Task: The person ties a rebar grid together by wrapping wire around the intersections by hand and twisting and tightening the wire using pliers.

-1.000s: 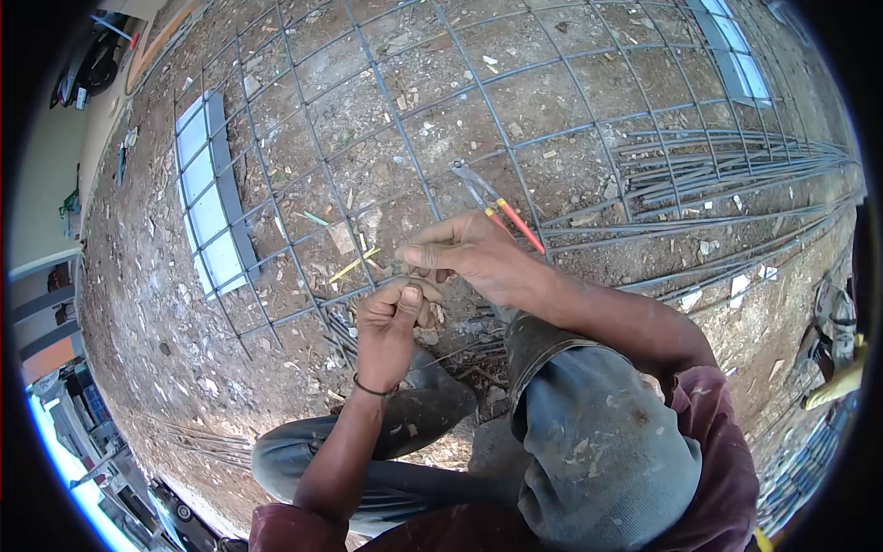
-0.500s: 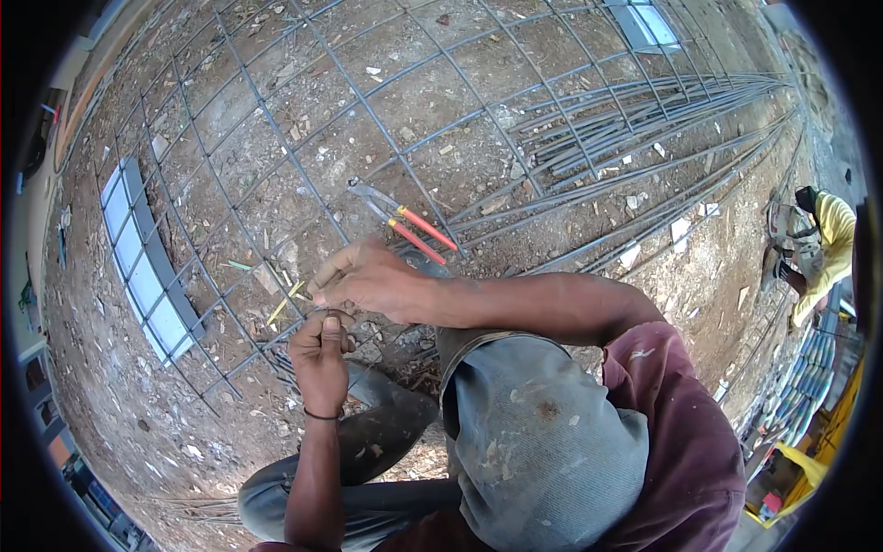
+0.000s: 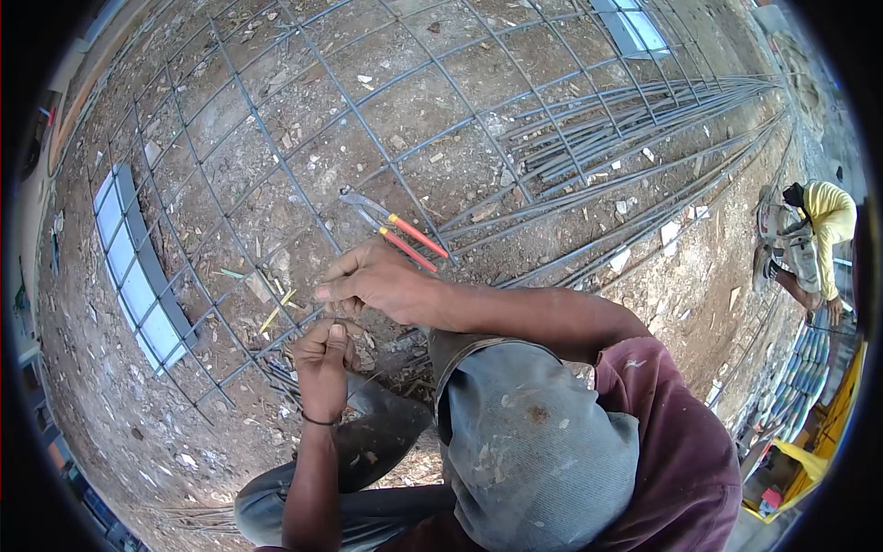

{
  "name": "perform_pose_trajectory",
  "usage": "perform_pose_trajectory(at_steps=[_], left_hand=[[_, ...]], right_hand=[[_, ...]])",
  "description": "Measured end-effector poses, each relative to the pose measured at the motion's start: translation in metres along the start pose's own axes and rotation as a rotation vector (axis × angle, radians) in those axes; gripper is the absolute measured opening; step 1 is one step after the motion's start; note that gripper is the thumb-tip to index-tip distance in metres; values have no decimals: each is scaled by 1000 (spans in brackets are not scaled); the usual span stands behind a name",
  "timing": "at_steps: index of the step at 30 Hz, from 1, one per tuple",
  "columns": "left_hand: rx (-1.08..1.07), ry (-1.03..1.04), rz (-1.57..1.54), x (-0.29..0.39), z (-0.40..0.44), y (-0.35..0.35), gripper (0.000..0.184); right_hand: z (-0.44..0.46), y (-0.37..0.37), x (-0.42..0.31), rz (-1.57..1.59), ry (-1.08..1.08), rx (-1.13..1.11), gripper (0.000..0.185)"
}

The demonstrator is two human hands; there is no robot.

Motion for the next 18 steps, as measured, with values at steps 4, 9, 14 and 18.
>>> perform_pose_trajectory(at_steps=[4, 9, 14, 18], left_hand=[[123, 462, 517, 33, -3, -2, 28], [60, 139, 170, 24, 4, -8, 28], [-114, -84, -92, 12, -2, -1, 34], [-194, -44, -390, 21, 0, 8, 38]], right_hand=[[-13, -1, -45, -477, -473, 94, 16], [-7, 6, -30, -123, -193, -30, 15], [-7, 8, -37, -78, -298, -135, 14], [-1, -1, -50, 81, -354, -68, 12]])
Point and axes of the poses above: each hand's wrist, its own z-axis towards the middle knuckle, its own y-axis out of the palm, x = y × z, the point moved 9 cm from there along z, towards the middle knuckle, and after that the axes turned 12 degrees about x, right-handed, at the moved point
